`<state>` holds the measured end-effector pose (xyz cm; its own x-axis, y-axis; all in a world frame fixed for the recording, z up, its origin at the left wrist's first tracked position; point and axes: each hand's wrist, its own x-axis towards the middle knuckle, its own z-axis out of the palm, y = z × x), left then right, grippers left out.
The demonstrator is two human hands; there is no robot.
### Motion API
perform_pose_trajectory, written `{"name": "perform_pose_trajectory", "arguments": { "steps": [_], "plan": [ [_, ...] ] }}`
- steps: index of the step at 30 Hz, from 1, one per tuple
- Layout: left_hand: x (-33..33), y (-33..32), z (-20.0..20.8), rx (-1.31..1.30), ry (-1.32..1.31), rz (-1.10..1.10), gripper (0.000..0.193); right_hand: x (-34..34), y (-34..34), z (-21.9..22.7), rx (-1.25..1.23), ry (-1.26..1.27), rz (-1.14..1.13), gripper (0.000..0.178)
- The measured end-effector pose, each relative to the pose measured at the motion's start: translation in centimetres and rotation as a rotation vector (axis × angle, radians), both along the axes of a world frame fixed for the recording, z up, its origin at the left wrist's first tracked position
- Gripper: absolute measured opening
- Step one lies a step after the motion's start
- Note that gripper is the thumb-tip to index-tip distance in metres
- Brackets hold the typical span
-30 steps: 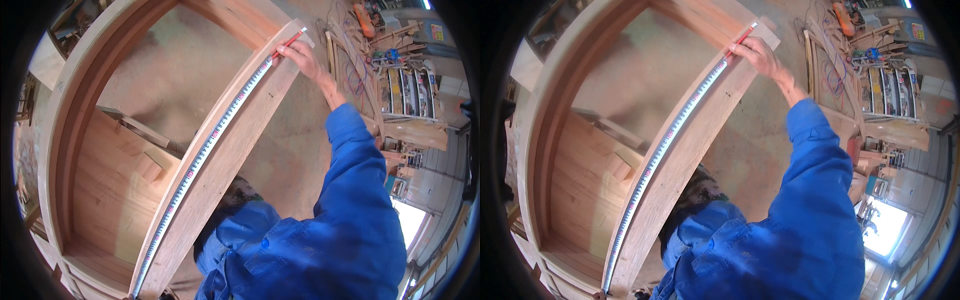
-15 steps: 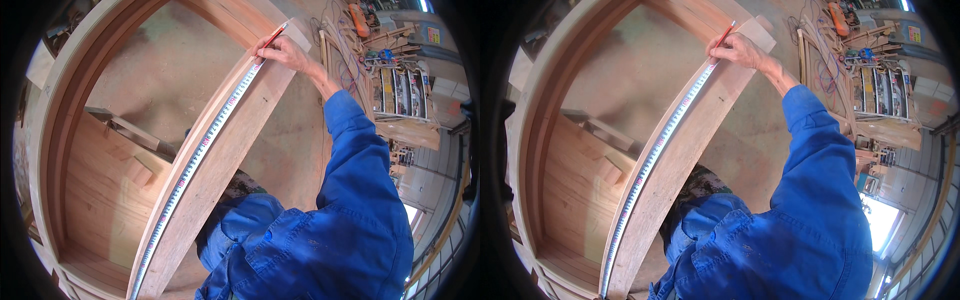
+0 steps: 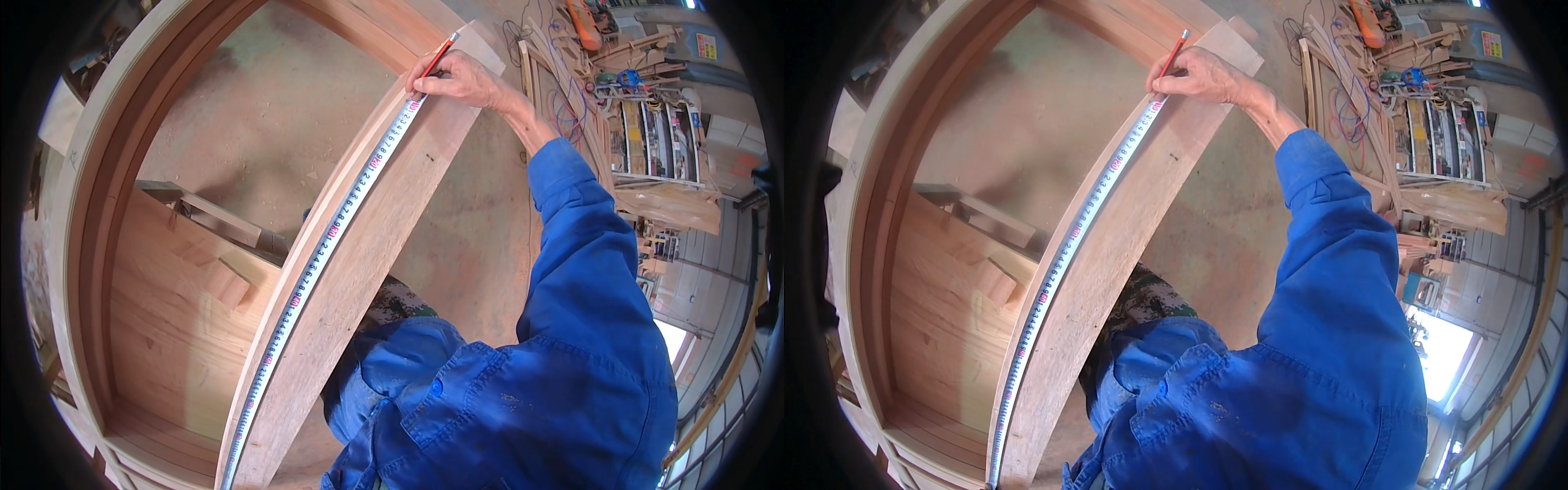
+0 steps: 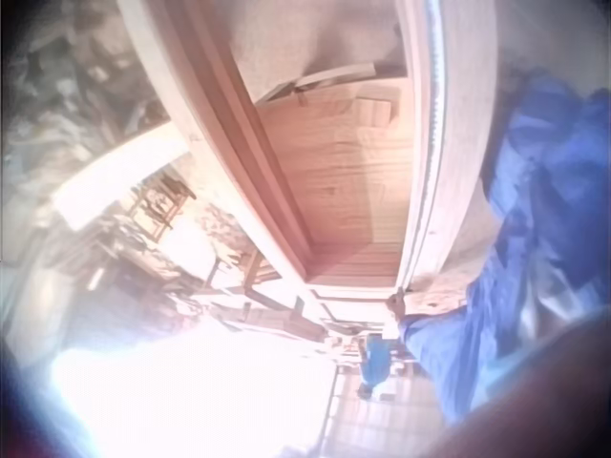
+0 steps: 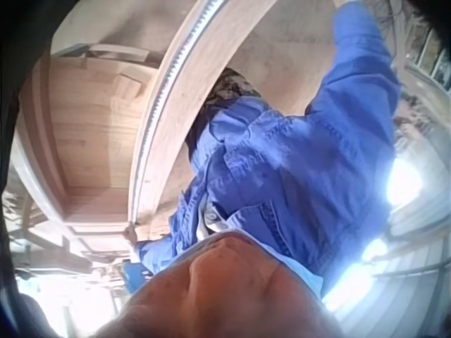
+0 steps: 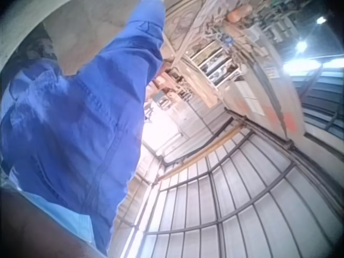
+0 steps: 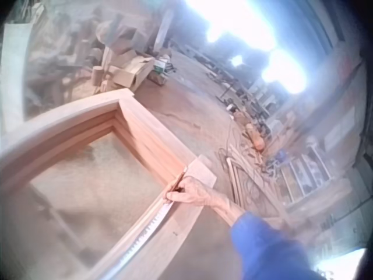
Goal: The person measures a curved wooden piece using a tape measure and marks it with a pencil. They then use a try square to draw perpendicular lines at the marked points on the wood.
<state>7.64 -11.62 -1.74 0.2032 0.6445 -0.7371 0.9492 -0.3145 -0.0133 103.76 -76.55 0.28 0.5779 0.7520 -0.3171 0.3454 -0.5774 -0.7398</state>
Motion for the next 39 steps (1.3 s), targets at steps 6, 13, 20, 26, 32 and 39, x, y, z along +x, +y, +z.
{"name": "perform_pose_trajectory", "arguments": {
  "steps": [6, 13, 20, 26, 32, 39],
  "plan": [
    [0.2, -0.4, -0.2, 0.008, -0.006, -0.016, 0.043, 0.0, 0.3, -0.1, -0.012, -0.002, 0.007, 0.020],
    [0.6, -0.7, 0.2, 0.015, -0.005, 0.006, 0.043, -0.2, 0.4, 0.3, -0.018, -0.018, 0.012, 0.021],
    [0.4, -0.4, -0.1, 0.002, -0.001, -0.015, 0.044, -0.2, 0.4, 0.5, -0.037, -0.015, -0.003, 0.022],
    [0.2, -0.3, -0.4, -0.018, -0.090, -0.012, 0.044, 0.0, 0.2, 0.0, -0.037, -0.046, 0.009, 0.023],
    [1.7, -1.3, 0.5, -0.023, -0.023, 0.021, 0.046, -0.2, 0.4, 0.1, -0.050, -0.036, 0.011, 0.022],
    [2.1, -1.4, 0.4, -0.021, -0.096, 0.014, 0.050, -0.2, 0.4, 0.2, -0.049, -0.046, 0.022, 0.022]
  ]
}}
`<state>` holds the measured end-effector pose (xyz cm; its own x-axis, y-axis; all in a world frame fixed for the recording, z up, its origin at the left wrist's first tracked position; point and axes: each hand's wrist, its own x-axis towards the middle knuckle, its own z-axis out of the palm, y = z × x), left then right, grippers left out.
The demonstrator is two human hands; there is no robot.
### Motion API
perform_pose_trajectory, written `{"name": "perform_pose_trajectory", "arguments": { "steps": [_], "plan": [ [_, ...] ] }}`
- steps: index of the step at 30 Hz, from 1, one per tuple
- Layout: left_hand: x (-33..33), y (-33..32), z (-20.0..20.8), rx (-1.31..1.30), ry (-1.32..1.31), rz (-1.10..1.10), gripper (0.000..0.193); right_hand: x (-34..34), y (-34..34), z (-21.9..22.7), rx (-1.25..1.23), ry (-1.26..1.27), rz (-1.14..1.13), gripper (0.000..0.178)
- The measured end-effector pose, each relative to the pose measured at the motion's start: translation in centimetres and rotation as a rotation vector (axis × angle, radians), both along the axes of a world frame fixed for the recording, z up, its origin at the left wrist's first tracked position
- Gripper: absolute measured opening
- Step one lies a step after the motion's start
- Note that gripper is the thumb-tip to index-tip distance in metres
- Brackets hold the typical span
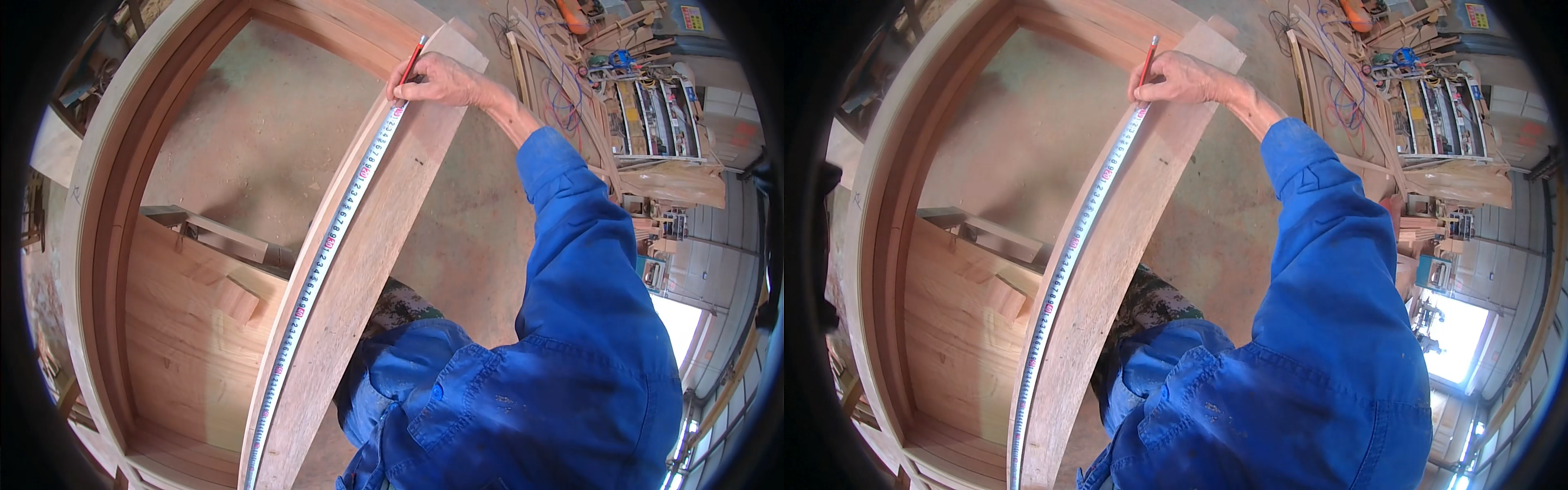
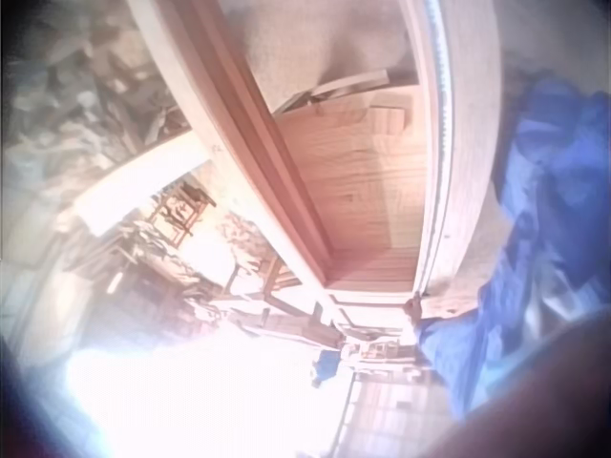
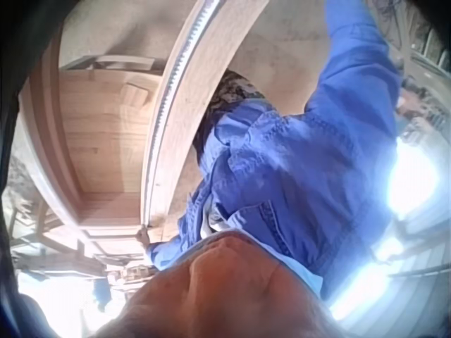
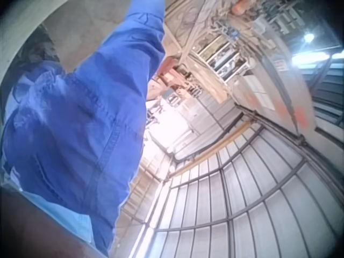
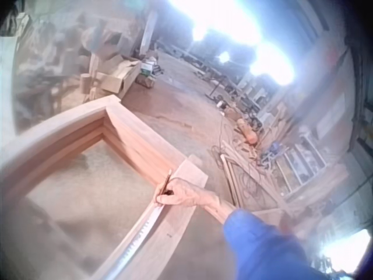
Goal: The person measures a curved wooden piece using a tape measure and marks it with a pencil. They then use a try square to draw perpendicular lines at the marked points on the wood.
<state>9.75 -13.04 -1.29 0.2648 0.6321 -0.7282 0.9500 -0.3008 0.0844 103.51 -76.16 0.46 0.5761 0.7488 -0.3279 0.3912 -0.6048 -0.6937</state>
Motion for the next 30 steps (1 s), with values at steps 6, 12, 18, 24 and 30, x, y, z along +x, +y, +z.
{"name": "perform_pose_trajectory", "arguments": {
  "steps": [6, 12, 18, 24, 30],
  "plan": [
    [-0.5, 0.2, -0.1, 0.026, 0.031, 0.021, 0.050, 0.1, -0.1, 0.0, 0.000, -0.027, 0.016, 0.023],
    [0.3, -0.3, 0.2, 0.018, 0.071, 0.039, 0.050, 0.0, -0.1, -0.2, 0.016, -0.029, 0.017, 0.023],
    [0.4, -0.3, 0.2, 0.009, 0.041, 0.067, 0.050, 0.0, -0.2, -0.2, 0.022, -0.009, -0.014, 0.023],
    [0.1, -0.2, 0.0, 0.015, 0.032, 0.077, 0.052, 0.3, 0.0, -0.1, 0.011, 0.011, 0.004, 0.023],
    [-0.2, 0.1, -0.4, -0.001, 0.005, 0.030, 0.051, 0.4, -0.1, -0.2, 0.003, 0.013, 0.024, 0.023]
  ]
}}
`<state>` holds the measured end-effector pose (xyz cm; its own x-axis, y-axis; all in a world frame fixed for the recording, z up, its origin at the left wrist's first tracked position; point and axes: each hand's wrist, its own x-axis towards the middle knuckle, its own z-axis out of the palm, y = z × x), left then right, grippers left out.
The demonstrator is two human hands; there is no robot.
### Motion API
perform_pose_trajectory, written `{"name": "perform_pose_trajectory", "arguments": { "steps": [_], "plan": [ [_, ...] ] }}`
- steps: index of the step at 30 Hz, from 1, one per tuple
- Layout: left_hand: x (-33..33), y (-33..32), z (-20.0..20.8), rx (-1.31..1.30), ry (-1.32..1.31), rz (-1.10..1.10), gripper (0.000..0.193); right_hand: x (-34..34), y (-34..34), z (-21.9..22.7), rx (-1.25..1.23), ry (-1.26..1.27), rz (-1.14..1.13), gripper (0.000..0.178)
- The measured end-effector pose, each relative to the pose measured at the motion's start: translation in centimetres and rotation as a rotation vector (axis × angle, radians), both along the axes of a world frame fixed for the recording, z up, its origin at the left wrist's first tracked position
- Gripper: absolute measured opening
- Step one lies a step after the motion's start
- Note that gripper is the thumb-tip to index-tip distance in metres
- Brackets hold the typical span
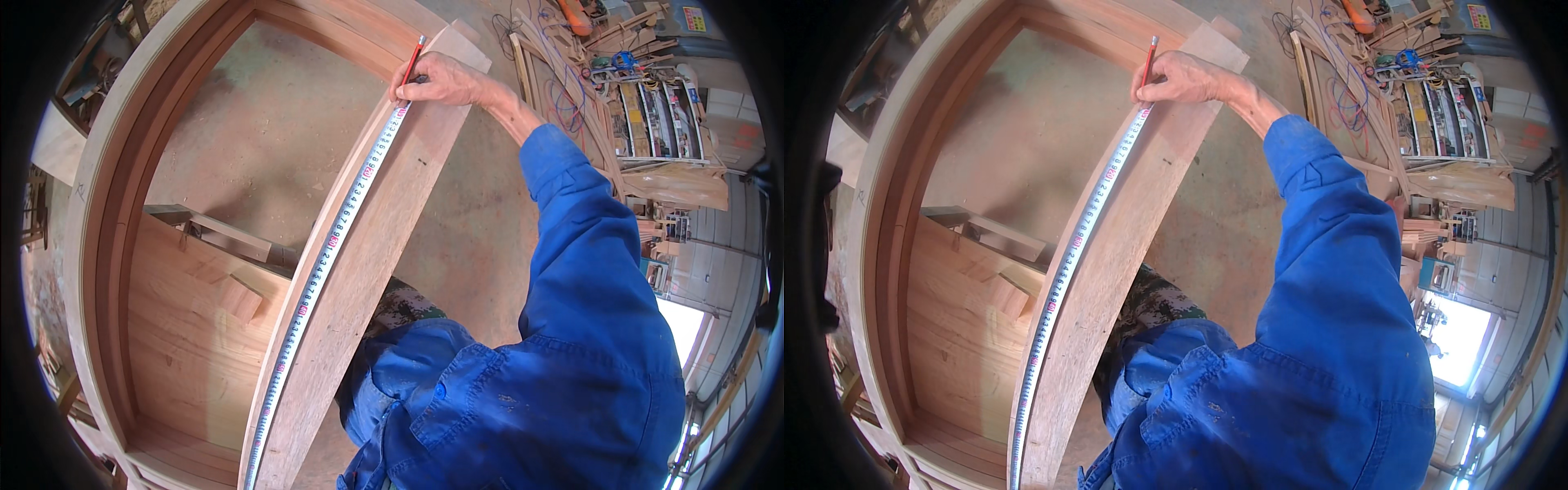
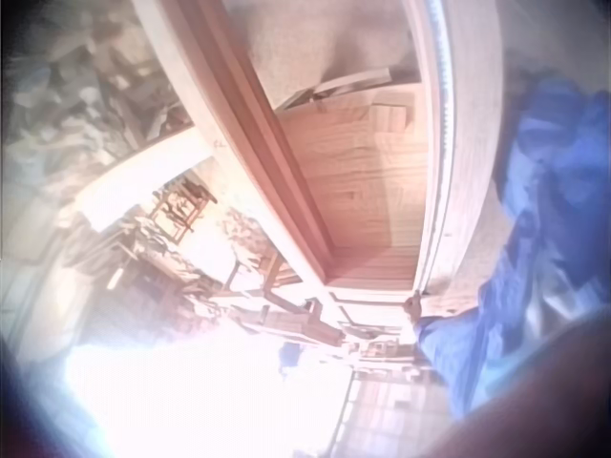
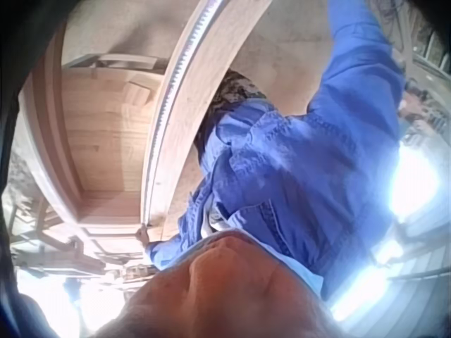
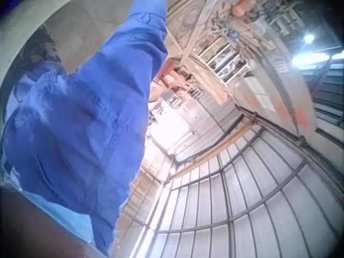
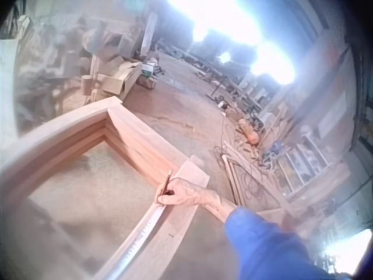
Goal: The person measures a curved wooden piece using a tape measure and marks it with a pencil. They then use a try square to draw perpendicular lines at the marked points on the wood.
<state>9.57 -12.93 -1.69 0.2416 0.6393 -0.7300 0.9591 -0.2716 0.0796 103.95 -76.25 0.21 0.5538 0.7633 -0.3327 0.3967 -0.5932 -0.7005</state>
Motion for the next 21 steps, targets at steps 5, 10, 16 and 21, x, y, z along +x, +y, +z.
{"name": "perform_pose_trajectory", "arguments": {
  "steps": [5, 10, 16, 21],
  "plan": [
    [-0.7, 0.1, -0.4, 0.049, 0.020, 0.005, 0.046, -0.1, 0.3, 0.3, -0.013, -0.013, 0.003, 0.024],
    [-0.2, 0.4, 0.1, -0.010, 0.112, 0.057, 0.046, 0.0, 0.1, 0.2, -0.014, 0.011, -0.014, 0.026],
    [0.3, -0.5, 0.3, 0.073, 0.100, 0.022, 0.048, -0.1, -0.1, 0.1, 0.010, 0.007, -0.023, 0.026],
    [0.1, 0.1, -0.2, -0.020, 0.083, 0.023, 0.048, -0.1, 0.3, 0.1, -0.020, 0.009, 0.000, 0.025]
  ]
}}
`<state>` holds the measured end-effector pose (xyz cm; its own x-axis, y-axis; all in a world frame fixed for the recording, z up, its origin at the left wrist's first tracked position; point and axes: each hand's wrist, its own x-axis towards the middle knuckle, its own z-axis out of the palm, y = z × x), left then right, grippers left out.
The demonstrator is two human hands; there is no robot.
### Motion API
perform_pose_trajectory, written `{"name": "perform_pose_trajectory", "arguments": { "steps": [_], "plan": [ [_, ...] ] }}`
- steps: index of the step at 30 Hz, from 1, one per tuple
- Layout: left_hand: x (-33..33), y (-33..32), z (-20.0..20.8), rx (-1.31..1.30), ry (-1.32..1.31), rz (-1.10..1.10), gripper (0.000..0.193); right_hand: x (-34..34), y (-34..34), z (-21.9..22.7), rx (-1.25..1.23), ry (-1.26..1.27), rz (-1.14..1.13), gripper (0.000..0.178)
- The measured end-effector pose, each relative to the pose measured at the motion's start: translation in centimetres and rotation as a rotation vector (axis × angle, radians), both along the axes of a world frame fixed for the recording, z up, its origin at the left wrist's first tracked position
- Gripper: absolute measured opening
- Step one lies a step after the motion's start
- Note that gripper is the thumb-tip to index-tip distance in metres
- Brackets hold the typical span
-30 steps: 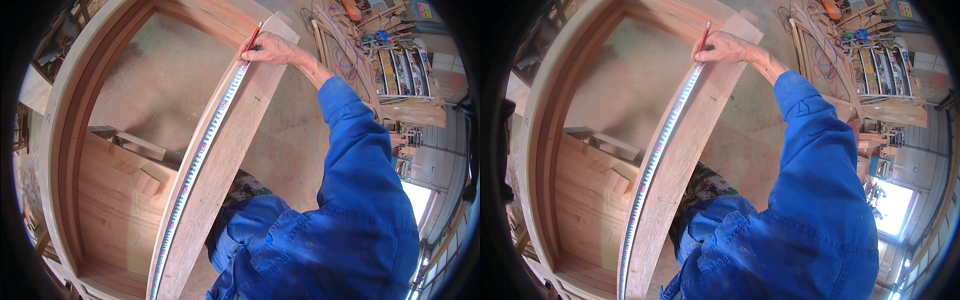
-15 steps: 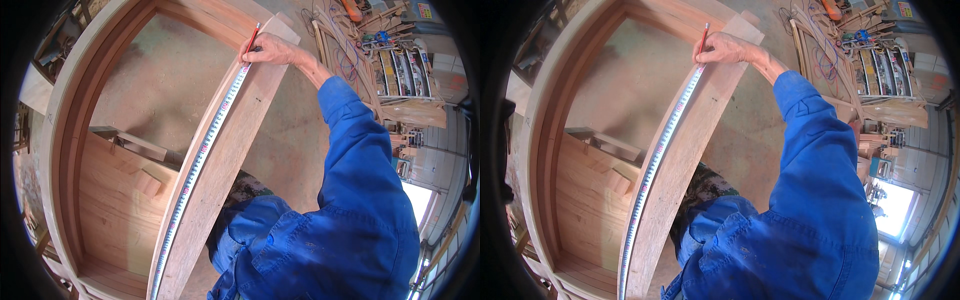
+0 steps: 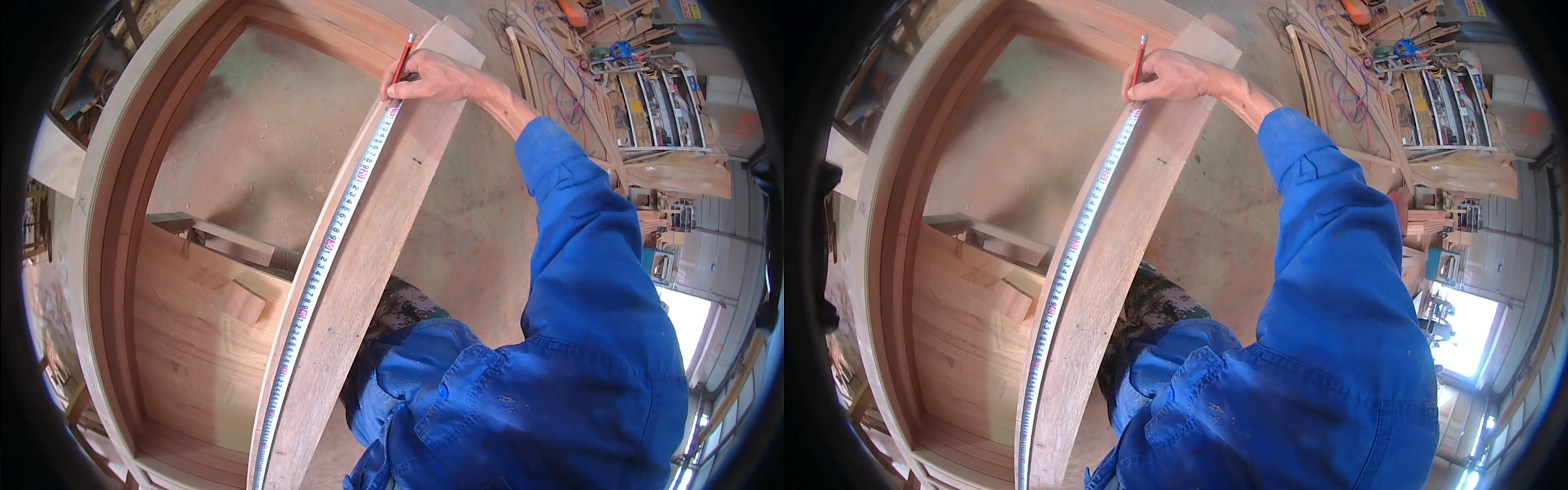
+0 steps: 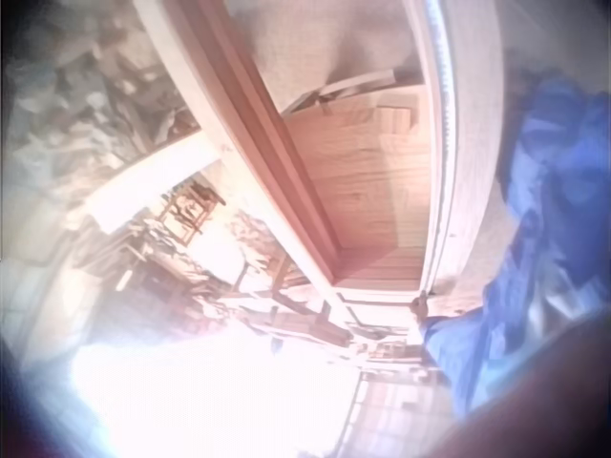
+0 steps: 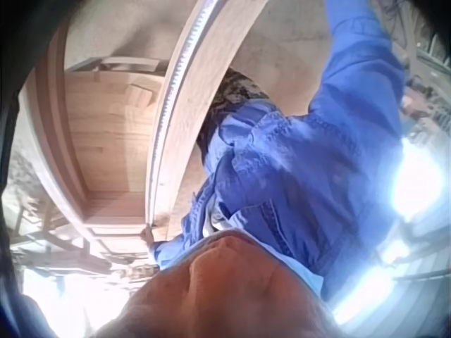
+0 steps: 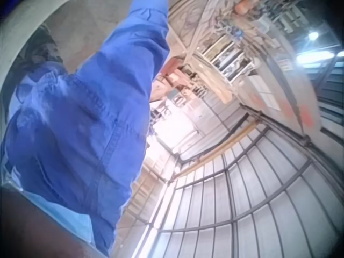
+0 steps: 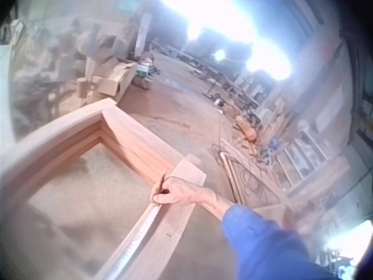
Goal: The person measures a curved wooden piece using a tape measure and marks it with a pencil. They then use a try square to draw perpendicular lines at the marked points on the wood.
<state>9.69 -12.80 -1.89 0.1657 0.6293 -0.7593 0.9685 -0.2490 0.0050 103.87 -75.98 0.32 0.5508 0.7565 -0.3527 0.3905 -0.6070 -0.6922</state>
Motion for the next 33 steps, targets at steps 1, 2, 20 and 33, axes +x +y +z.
{"name": "perform_pose_trajectory", "arguments": {
  "steps": [1, 2, 20, 33],
  "plan": [
    [-0.1, 0.0, -0.1, 0.000, -0.002, 0.001, 0.047, 0.0, 0.0, 0.1, -0.004, 0.001, 0.003, 0.025],
    [-0.1, 0.0, -0.2, 0.000, -0.005, 0.002, 0.047, 0.0, 0.0, 0.1, -0.007, 0.002, 0.006, 0.025],
    [-0.4, -0.4, 0.1, 0.009, -0.086, 0.014, 0.046, 0.0, -0.3, 0.2, -0.009, 0.002, 0.001, 0.025],
    [0.0, 0.8, 0.3, 0.012, -0.018, -0.065, 0.051, 0.7, -0.3, 0.7, 0.080, -0.033, -0.060, 0.025]
  ]
}}
